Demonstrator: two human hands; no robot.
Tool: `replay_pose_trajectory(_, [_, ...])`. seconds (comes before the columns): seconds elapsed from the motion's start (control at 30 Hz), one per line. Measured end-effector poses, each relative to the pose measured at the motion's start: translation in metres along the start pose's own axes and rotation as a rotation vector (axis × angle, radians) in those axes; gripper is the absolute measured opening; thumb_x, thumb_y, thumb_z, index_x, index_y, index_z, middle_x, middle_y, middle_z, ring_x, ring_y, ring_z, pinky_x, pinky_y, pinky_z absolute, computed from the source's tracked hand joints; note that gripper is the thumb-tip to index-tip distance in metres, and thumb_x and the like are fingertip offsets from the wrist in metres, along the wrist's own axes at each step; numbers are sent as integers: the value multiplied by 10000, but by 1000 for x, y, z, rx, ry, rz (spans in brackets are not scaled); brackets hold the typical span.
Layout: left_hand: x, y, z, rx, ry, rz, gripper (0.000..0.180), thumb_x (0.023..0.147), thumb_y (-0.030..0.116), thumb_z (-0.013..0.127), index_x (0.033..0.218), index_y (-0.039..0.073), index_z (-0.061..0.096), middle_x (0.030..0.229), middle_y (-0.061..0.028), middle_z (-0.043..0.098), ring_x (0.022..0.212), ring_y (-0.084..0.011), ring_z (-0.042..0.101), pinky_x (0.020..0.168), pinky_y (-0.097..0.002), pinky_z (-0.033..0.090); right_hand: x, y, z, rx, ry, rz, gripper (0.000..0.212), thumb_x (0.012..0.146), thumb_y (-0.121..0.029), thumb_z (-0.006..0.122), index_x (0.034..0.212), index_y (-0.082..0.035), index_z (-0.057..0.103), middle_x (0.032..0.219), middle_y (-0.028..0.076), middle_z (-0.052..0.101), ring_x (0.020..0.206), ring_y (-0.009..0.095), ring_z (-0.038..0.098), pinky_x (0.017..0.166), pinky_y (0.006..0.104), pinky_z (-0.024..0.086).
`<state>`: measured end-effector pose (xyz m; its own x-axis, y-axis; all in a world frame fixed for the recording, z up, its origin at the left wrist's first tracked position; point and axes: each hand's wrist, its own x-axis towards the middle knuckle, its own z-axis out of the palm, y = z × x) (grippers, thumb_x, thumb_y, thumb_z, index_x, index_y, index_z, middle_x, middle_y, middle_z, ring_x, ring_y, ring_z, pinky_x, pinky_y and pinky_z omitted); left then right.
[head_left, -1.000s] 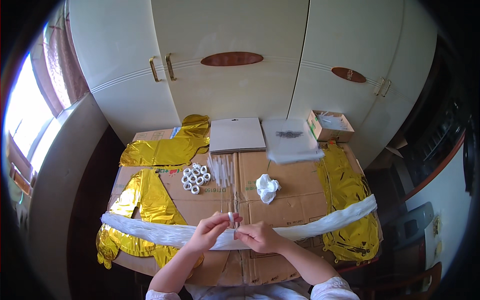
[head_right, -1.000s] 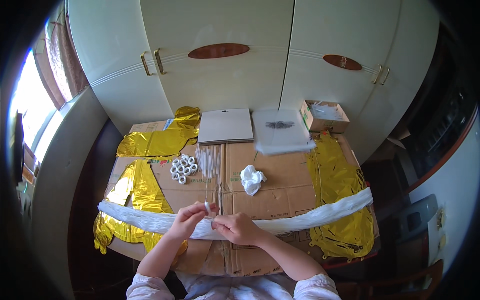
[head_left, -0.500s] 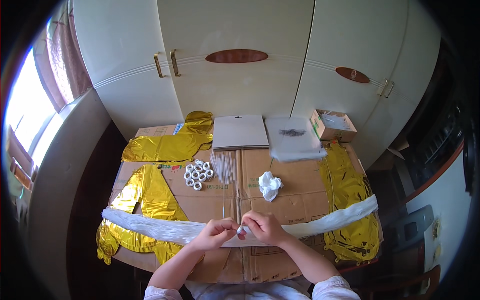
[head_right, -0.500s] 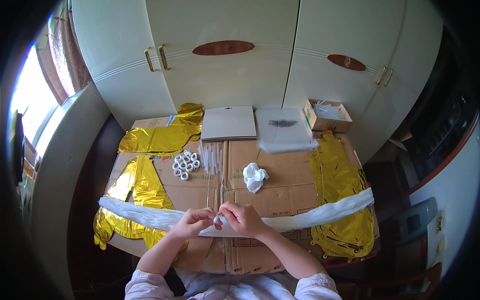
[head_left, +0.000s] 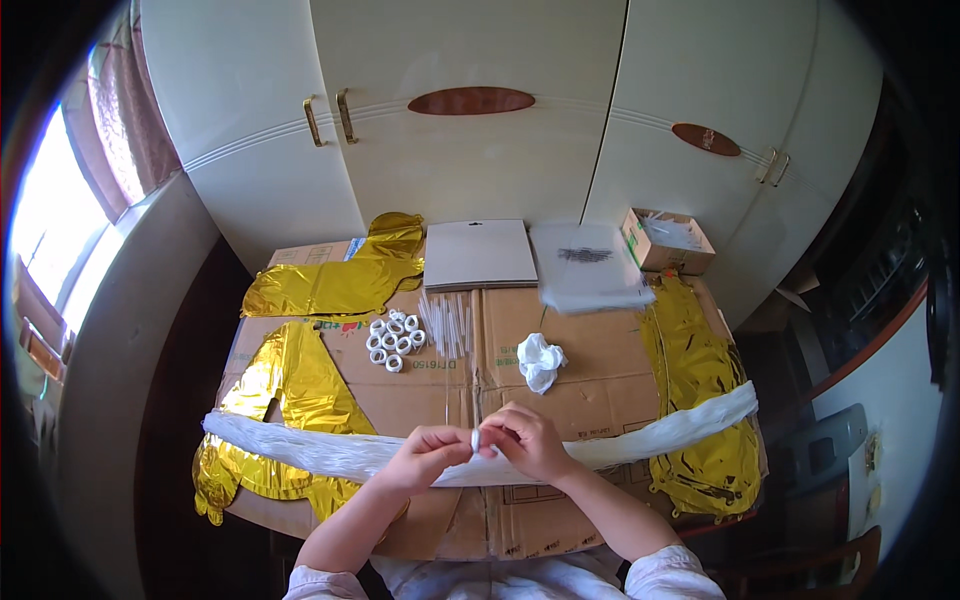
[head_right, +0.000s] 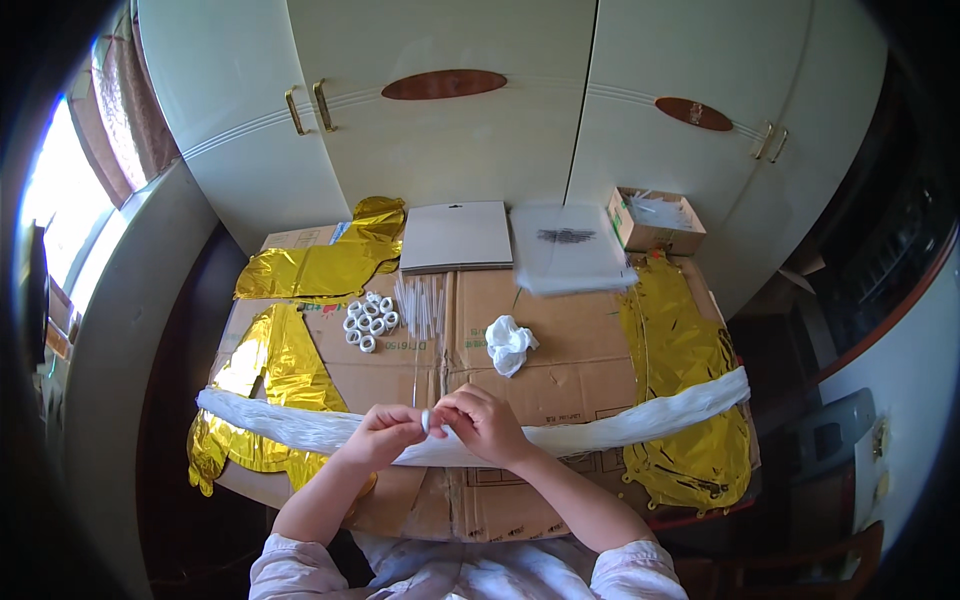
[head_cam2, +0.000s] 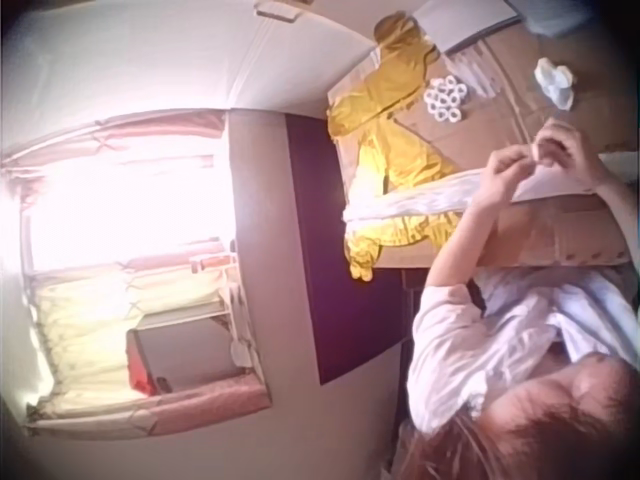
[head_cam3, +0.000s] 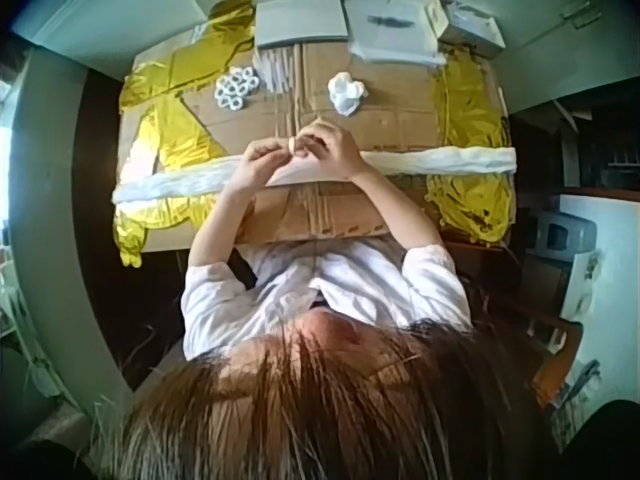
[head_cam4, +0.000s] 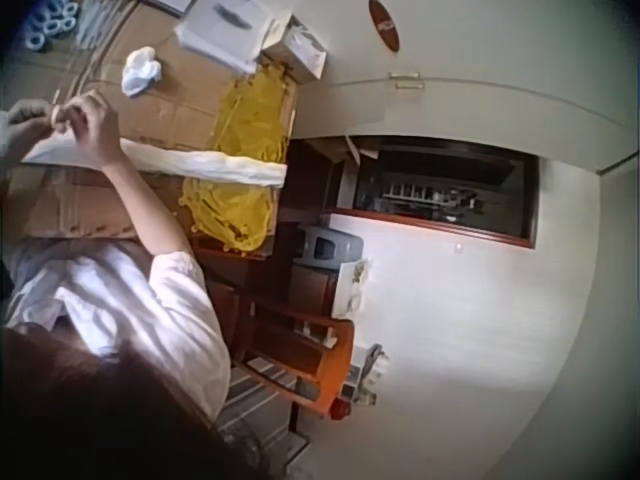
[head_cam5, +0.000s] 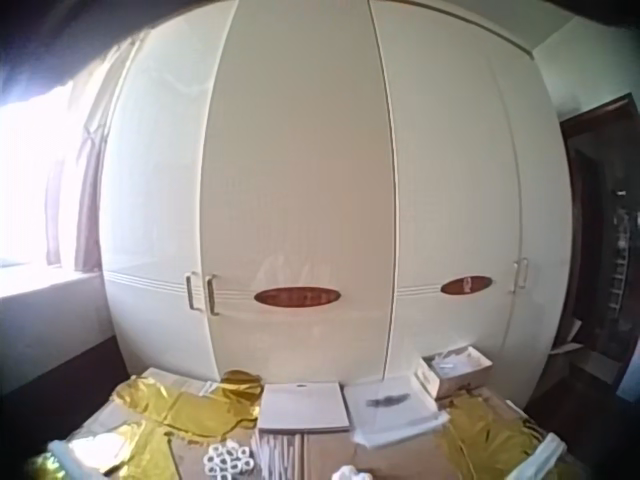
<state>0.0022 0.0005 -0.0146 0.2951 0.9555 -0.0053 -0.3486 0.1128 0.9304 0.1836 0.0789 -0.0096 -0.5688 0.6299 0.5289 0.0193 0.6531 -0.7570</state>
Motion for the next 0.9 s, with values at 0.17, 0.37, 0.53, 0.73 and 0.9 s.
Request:
replay_pose_trajectory(0.17, [7, 10, 14, 103, 173, 182, 288, 897, 4, 423, 1165, -40, 520, 1112, -116, 569, 1031, -166, 520, 934, -303, 369, -5, -4, 11, -84, 14, -11, 99, 770, -58, 643, 866, -53, 618, 732, 70, 596, 636, 208, 596, 544, 306, 468])
replay_pose_trajectory(0.37, [10, 0, 8, 466, 199, 286, 253, 887, -11, 443, 1118, -27, 547, 1060, -85, 584, 995, -155, 528, 915, -289, 378, -2, -12, 4, -232, 23, -177, 114, 740, -46, 665, 845, -67, 624, 721, 57, 598, 609, 207, 600, 509, 295, 472])
replay_pose_trajectory(0.53, [6, 6, 7, 549, 107, 68, 140, 869, 28, 513, 960, -34, 599, 981, -69, 591, 908, -135, 530, 830, -269, 403, 3, -6, -5, -214, 98, -178, 100, 752, -97, 663, 841, -94, 618, 725, 33, 584, 613, 201, 586, 521, 305, 469])
replay_pose_trajectory(0.73, [3, 4, 3, 150, -41, 91, 168, 870, 25, 500, 995, -17, 605, 988, -87, 598, 951, -155, 536, 893, -305, 380, 2, -1, -4, 0, 18, 7, 94, 759, -87, 661, 840, -65, 618, 731, 47, 588, 609, 215, 580, 528, 302, 461])
replay_pose_trajectory(0.9, [4, -3, 1, -143, 23, 143, 324, 864, 10, 478, 1186, -23, 506, 1172, -121, 546, 1122, -193, 484, 996, -348, 315, -3, -2, 6, 14, 32, -2, 128, 761, -28, 652, 883, -28, 614, 726, 59, 591, 584, 151, 550, 514, 255, 436])
